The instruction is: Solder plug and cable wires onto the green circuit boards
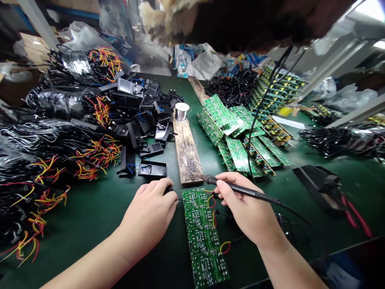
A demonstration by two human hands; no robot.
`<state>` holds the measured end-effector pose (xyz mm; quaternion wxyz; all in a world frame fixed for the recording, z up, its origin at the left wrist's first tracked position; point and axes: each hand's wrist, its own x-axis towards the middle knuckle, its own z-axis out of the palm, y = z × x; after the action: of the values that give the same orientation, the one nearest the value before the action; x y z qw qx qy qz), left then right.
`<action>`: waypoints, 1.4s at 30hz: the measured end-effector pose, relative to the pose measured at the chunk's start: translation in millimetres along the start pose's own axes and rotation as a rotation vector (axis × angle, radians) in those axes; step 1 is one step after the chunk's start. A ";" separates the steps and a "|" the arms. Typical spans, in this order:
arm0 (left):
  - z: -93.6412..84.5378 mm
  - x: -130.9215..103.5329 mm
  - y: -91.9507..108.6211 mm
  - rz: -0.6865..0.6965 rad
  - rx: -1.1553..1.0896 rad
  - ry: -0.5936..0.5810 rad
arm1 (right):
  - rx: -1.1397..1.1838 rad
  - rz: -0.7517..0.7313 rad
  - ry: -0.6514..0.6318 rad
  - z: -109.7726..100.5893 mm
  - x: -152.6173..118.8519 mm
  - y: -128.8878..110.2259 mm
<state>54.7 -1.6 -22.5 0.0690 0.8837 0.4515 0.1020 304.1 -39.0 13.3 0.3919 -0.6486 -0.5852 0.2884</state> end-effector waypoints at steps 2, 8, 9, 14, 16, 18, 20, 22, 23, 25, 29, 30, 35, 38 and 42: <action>0.3 -0.6 -0.5 -0.011 -0.005 0.003 | 0.006 -0.003 -0.002 0.6 0.2 -0.6; -1.3 -2.9 5.8 -0.004 0.008 0.014 | 0.021 -0.003 0.018 -3.8 -3.6 -2.4; -1.5 -3.0 7.7 0.002 0.024 0.022 | 0.022 0.001 0.017 -5.7 -5.2 -2.4; -1.1 -1.3 16.2 0.020 0.103 0.037 | 0.056 0.032 -0.007 -18.3 -16.8 -0.2; -1.3 -0.7 18.2 0.027 0.125 0.033 | 0.071 0.057 -0.030 -24.3 -23.2 0.7; -2.3 -0.5 19.2 0.036 0.139 0.034 | 0.072 0.073 -0.059 -30.1 -29.9 0.9; -3.4 -0.1 19.6 0.044 0.147 0.036 | 0.056 0.073 -0.083 -34.8 -35.7 0.6; -4.2 0.8 19.8 0.047 0.157 0.039 | 0.030 0.066 -0.100 -37.3 -39.6 0.3; -4.3 1.4 19.9 0.045 0.163 0.042 | 0.021 0.063 -0.108 -37.7 -40.6 0.2; -4.0 2.9 20.1 0.039 0.176 0.047 | 0.015 0.067 -0.125 -37.1 -41.0 0.5; -2.6 5.0 20.8 0.043 0.183 0.036 | 0.044 0.092 -0.173 -34.2 -37.9 1.4; -2.4 5.3 20.9 0.046 0.183 0.033 | 0.044 0.098 -0.184 -33.8 -37.0 1.7; -3.3 6.6 21.0 0.062 0.189 0.036 | 0.021 0.103 -0.217 -33.9 -33.2 3.0; -4.4 7.6 20.8 0.076 0.194 0.034 | 0.022 0.103 -0.237 -35.0 -30.3 2.3; -5.7 8.7 20.3 0.097 0.201 0.037 | 0.043 0.099 -0.263 -35.7 -23.5 -0.6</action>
<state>74.1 -6.2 -11.6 -0.0332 0.9049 0.4175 0.0758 330.0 -68.2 30.6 0.3108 -0.6248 -0.5926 0.4023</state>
